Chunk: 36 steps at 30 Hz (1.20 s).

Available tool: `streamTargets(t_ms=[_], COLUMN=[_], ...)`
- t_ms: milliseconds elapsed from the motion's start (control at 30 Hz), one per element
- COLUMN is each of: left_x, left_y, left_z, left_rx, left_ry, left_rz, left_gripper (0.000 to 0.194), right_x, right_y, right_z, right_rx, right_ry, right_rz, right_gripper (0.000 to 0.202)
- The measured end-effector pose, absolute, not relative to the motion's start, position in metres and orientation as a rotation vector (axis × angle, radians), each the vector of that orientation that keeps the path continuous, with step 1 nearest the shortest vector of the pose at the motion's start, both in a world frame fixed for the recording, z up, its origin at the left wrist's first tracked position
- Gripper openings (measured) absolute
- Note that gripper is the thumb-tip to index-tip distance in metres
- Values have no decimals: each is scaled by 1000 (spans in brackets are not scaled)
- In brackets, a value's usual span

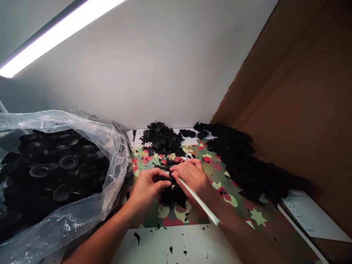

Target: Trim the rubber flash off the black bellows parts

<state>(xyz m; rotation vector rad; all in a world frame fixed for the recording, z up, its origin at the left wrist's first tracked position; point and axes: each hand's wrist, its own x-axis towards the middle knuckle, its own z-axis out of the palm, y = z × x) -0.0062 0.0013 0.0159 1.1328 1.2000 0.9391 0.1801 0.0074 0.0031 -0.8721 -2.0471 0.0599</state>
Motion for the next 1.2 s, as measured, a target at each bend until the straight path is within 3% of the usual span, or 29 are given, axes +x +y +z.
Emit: streamTargets(t_ms=[100,400,767,1200], left_x=[-7,-11,-12,-12], left_y=[0,2,3,1], left_z=[18,19,20,14], left_rx=[1117,1162,1267,1283], left_ry=[1154,1051,1174,1183], left_rz=[902,984,1069,1023], left_gripper=[25,39,10,9], right_x=[191,195,178,175], right_y=[17,19,-4,-3], right_z=[2,5,15,12], right_rx=[-1063,-1257,-761,-682], right_ry=[-1904,-1679,-1791,-1946], right_rz=[-11,317,582,393], right_gripper=[18,22,9,10])
